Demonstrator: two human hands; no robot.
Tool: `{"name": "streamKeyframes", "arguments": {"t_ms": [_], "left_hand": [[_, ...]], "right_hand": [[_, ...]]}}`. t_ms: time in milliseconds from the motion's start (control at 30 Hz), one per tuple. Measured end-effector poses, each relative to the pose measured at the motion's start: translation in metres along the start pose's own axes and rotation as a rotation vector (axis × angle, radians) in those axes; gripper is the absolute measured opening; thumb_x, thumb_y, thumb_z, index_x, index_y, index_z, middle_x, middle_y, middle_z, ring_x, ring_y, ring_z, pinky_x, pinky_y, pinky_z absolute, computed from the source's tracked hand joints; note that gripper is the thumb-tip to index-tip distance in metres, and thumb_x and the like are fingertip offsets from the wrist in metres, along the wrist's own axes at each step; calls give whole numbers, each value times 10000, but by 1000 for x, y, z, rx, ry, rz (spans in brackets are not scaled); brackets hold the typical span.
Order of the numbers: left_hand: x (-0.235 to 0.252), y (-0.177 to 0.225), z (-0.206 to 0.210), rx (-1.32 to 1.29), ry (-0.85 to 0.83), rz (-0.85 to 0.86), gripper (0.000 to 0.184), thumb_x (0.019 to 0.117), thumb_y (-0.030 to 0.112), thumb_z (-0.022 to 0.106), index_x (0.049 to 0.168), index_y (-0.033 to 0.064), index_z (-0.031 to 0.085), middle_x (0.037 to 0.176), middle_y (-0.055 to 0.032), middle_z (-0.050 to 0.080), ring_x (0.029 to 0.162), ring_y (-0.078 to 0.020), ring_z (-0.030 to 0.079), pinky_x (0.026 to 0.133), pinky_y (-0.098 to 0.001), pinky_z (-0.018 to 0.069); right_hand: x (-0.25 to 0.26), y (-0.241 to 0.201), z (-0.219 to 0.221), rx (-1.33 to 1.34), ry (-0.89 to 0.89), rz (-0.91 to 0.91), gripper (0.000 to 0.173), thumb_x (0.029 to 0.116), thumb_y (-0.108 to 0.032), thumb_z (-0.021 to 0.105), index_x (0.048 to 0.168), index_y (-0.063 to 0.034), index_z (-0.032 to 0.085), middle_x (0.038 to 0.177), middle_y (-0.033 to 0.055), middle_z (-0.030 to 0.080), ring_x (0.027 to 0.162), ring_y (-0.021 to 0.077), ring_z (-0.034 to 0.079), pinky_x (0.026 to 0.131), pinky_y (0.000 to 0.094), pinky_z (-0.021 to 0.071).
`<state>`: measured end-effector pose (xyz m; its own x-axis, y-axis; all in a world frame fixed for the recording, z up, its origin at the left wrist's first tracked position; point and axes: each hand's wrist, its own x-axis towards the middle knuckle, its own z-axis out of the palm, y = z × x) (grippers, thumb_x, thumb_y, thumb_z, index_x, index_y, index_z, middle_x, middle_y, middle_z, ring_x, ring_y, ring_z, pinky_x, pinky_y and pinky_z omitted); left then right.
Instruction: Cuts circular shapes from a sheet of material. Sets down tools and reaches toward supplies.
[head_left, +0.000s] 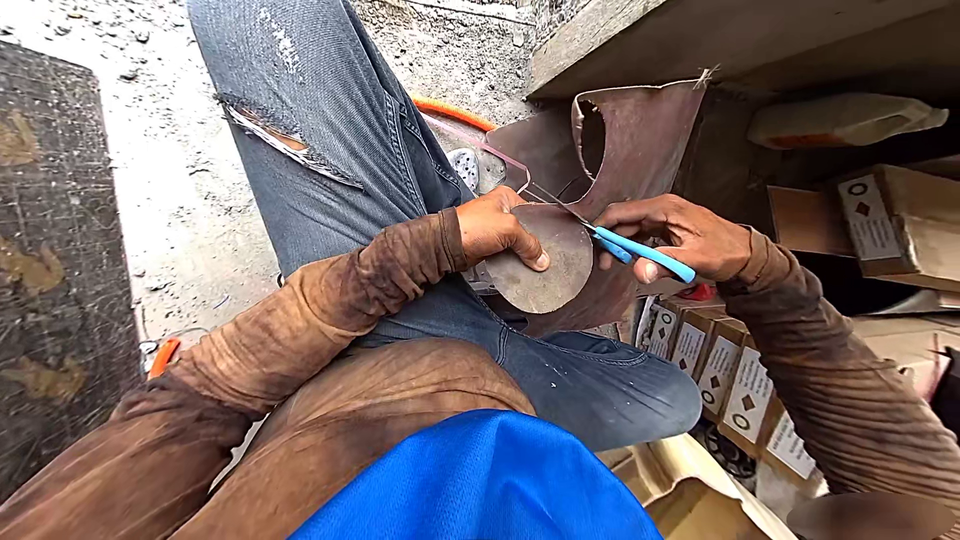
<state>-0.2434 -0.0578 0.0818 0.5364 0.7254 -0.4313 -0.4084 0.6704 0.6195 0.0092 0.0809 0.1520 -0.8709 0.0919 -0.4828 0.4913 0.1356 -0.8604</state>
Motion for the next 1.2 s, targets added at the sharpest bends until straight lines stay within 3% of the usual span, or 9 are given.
{"name": "streamKeyframes", "arguments": {"t_ms": [133, 267, 400, 567, 700, 867, 1000, 1100, 1200], "left_hand": [[-2, 3, -1, 39, -31, 1, 144, 746, -103, 750, 851, -21, 698, 766, -134, 736, 652, -168, 716, 615, -320, 617], [-3, 4, -3, 52, -60, 24, 189, 731, -112, 741, 897, -29, 702, 806, -143, 743, 680, -178, 724, 636, -331, 626], [-4, 5, -3, 82, -55, 21, 163, 734, -96, 744, 873, -22, 705, 786, -138, 738, 664, -175, 717, 617, -328, 618], [-4, 5, -1, 99, -79, -8, 188, 711, -102, 752, 875, -22, 704, 786, -140, 737, 663, -174, 716, 620, -332, 617], [-3, 7, -2, 95, -88, 3, 182, 713, -104, 752, 863, -15, 699, 777, -131, 737, 656, -169, 716, 613, -323, 614], [-5, 8, -3, 87, -68, 15, 252, 705, -121, 748, 934, -23, 708, 826, -139, 746, 692, -173, 725, 642, -324, 625], [-6, 7, -2, 89, -41, 7, 166, 721, -113, 758, 848, -24, 700, 764, -136, 735, 651, -167, 715, 611, -320, 616], [-4, 6, 0, 102, -57, -3, 145, 719, -102, 759, 822, -19, 701, 744, -130, 732, 635, -162, 711, 597, -314, 610], [-3, 7, -1, 120, -45, 0, 141, 712, -89, 774, 806, -17, 697, 736, -131, 729, 630, -165, 708, 595, -317, 608]], "right_hand": [[-2, 0, 2, 51, 14, -14, 652, 831, -698, 704, 1077, -95, 728, 787, -31, 719, 669, 62, 670, 543, 194, 548], [-10, 4, 4, 61, 88, -68, 509, 860, -511, 785, 1076, -53, 729, 670, -61, 627, 557, 17, 560, 470, 159, 448], [-11, 1, 7, 121, 75, -24, 537, 834, -465, 829, 1143, -41, 712, 702, -33, 648, 576, 37, 591, 493, 164, 486], [-6, -7, 19, 6, 77, 15, 740, 778, -746, 712, 1141, -100, 712, 797, -40, 718, 635, 70, 663, 504, 213, 552], [-5, -13, 17, -51, 100, 20, 706, 796, -739, 693, 1095, -100, 727, 738, -57, 690, 607, 45, 630, 510, 193, 524], [-5, 3, 6, 18, 76, -74, 510, 875, -510, 769, 1083, -47, 720, 688, -56, 638, 580, 18, 576, 487, 160, 458], [-1, 0, 10, 98, 63, -6, 602, 817, -554, 806, 1131, -50, 713, 773, -6, 711, 648, 77, 668, 530, 193, 547], [4, -5, 15, -2, 56, -9, 699, 823, -714, 698, 1124, -83, 705, 822, -49, 719, 715, 52, 679, 572, 199, 560], [4, -8, 16, -60, 105, 20, 713, 800, -729, 704, 1135, -100, 712, 827, -55, 716, 711, 54, 673, 570, 213, 561]]}}
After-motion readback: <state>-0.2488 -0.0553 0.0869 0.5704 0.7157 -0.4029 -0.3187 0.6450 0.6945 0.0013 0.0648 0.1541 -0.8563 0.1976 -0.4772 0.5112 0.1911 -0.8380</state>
